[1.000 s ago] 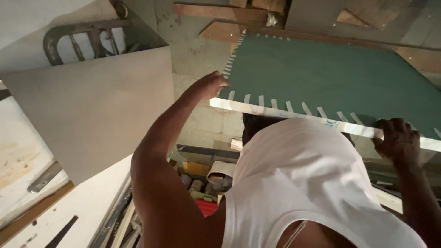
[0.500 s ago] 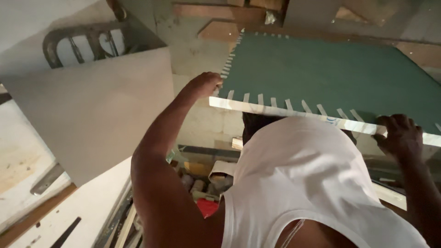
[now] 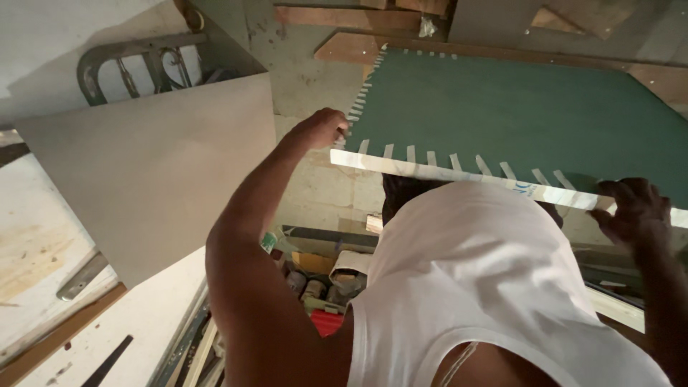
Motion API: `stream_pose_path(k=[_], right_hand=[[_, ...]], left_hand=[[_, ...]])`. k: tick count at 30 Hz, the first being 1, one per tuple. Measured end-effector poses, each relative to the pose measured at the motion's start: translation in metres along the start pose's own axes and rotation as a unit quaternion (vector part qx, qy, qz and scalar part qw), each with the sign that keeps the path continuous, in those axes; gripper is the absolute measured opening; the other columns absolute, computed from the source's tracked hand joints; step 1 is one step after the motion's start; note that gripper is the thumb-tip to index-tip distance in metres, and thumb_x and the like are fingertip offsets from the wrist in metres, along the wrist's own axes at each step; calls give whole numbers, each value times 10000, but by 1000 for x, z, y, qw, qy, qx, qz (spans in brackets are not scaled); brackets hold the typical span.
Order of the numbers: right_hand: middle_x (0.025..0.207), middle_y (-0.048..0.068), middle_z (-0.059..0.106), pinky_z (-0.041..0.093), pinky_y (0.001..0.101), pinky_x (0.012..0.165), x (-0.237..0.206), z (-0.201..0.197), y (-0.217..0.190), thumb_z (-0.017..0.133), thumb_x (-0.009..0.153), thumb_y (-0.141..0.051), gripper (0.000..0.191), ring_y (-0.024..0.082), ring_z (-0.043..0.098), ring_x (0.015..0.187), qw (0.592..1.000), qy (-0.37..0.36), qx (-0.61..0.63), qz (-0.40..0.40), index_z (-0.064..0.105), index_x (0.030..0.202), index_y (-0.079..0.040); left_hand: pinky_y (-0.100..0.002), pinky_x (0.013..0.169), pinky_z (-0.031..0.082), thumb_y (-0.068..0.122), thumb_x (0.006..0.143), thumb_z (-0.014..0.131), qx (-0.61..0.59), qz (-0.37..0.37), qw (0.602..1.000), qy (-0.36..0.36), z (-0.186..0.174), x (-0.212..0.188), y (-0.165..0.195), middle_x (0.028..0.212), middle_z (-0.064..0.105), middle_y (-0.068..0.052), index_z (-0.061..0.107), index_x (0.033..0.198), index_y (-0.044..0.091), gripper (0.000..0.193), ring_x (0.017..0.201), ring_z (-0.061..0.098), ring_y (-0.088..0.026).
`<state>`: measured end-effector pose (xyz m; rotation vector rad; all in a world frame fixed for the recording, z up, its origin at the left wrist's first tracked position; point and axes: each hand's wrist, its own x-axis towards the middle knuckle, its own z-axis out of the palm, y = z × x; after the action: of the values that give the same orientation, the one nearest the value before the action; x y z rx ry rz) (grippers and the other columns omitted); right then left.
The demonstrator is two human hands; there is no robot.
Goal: The person peels strips of white masking tape off the edge of a green-faced board, working along the edge one strip at a time. They lift and reposition the board between peeling sections and continue removing the remaining tape pieces by hand.
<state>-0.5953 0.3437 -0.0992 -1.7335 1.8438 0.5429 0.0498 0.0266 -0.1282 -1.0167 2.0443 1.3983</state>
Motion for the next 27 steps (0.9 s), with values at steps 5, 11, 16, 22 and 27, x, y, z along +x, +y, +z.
stream_pose_path(k=[5,11,16,22,27], right_hand=[[1358,34,582,419,491,1145,-2,5,2,846,783,-418,543,238,520,1319,1000,1,27,14,684,1278,-262],[1345,53,587,426,509,1155,-2,9,4,868,762,-412,571,253,530,1308,1000,6,20,21,696,1283,-253],[1346,41,589,425,490,1132,-11,6,2,865,781,-403,554,242,530,1320,999,12,35,13,679,1279,-248],[1277,58,610,452,490,1111,-5,4,3,889,748,-418,591,256,554,1258,1000,-9,-5,20,714,1287,-252],[1313,47,600,453,490,1075,-3,4,3,874,767,-401,549,252,546,1284,999,32,33,0,675,1246,-223]], left_hand=[[-467,772,527,2,791,730,73,82,994,29,11,10,-2,969,644,-166,593,866,12,157,937,667,-375],[-434,773,526,-4,829,645,-98,90,991,-5,14,2,-14,974,616,-139,572,944,29,140,929,651,-345],[-403,783,521,22,931,585,-123,36,983,131,12,-30,-8,952,660,-119,609,956,36,38,907,668,-304],[-353,715,547,115,1042,551,-401,-27,885,233,28,-28,3,831,615,-64,549,988,59,78,782,665,-204],[-341,661,524,157,1027,624,-583,5,735,347,45,-26,-10,829,559,-22,513,1044,96,128,724,602,-164]])
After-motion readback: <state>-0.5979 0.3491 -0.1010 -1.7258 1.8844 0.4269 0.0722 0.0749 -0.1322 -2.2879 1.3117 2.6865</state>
